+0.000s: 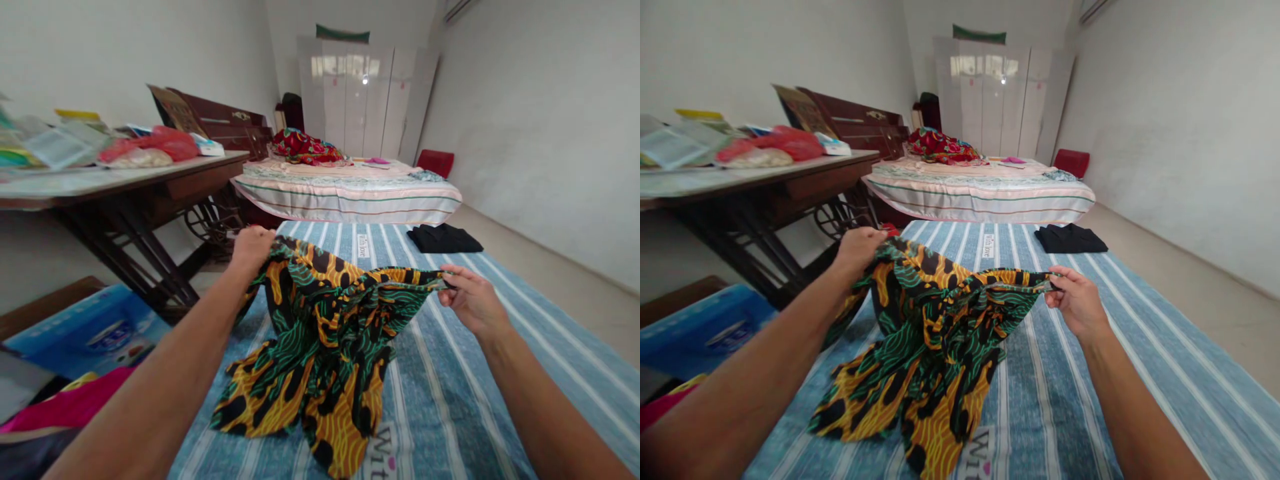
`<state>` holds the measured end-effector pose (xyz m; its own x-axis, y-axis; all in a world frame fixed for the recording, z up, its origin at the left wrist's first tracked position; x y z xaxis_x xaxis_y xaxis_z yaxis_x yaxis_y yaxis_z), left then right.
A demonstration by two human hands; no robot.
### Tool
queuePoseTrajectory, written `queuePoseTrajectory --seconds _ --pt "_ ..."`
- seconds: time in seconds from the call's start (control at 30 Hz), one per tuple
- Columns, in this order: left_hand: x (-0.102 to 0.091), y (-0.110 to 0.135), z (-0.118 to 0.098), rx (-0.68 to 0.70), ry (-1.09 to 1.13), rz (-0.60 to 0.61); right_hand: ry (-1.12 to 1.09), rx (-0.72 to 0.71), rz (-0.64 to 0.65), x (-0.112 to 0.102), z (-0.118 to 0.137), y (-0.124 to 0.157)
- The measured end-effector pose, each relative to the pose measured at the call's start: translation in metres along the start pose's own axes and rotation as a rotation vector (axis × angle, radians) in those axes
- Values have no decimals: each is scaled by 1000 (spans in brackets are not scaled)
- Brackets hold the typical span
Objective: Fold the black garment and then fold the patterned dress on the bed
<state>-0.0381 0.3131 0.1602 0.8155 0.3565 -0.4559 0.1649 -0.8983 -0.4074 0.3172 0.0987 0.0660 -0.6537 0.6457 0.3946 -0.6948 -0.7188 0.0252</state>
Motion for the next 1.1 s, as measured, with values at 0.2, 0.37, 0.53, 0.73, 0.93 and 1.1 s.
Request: queuePoseTrajectory --seconds 0.2,0.37,0.53,0.73,0.93,1.1 --pt "56 86 6 415 -454 388 35 108 -18 -4 -34 6" --pt "84 142 21 382 -442 603 33 152 -38 -7 -47 12" --pt "97 133 41 119 -232 682 26 161 -60 -11 -48 18" --pt "85 113 38 -111 40 633 37 141 -67 -17 -46 20" --pt "77 112 29 -409 427 658 29 110 -47 -13 -43 23" --pt "63 103 16 -539 822 578 36 80 -43 -14 -34 26"
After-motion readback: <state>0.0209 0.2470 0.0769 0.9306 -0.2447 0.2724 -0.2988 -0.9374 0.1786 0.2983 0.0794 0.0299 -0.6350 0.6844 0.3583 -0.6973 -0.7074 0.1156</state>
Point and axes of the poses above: each hand's wrist, its own y-axis away from the middle knuckle, its own x-axis out of the palm, z = x × y, the point moved 6 cm from there along -y, towards the middle knuckle, and after that the axes turned 12 degrees about -z, right-handed, at the moved point
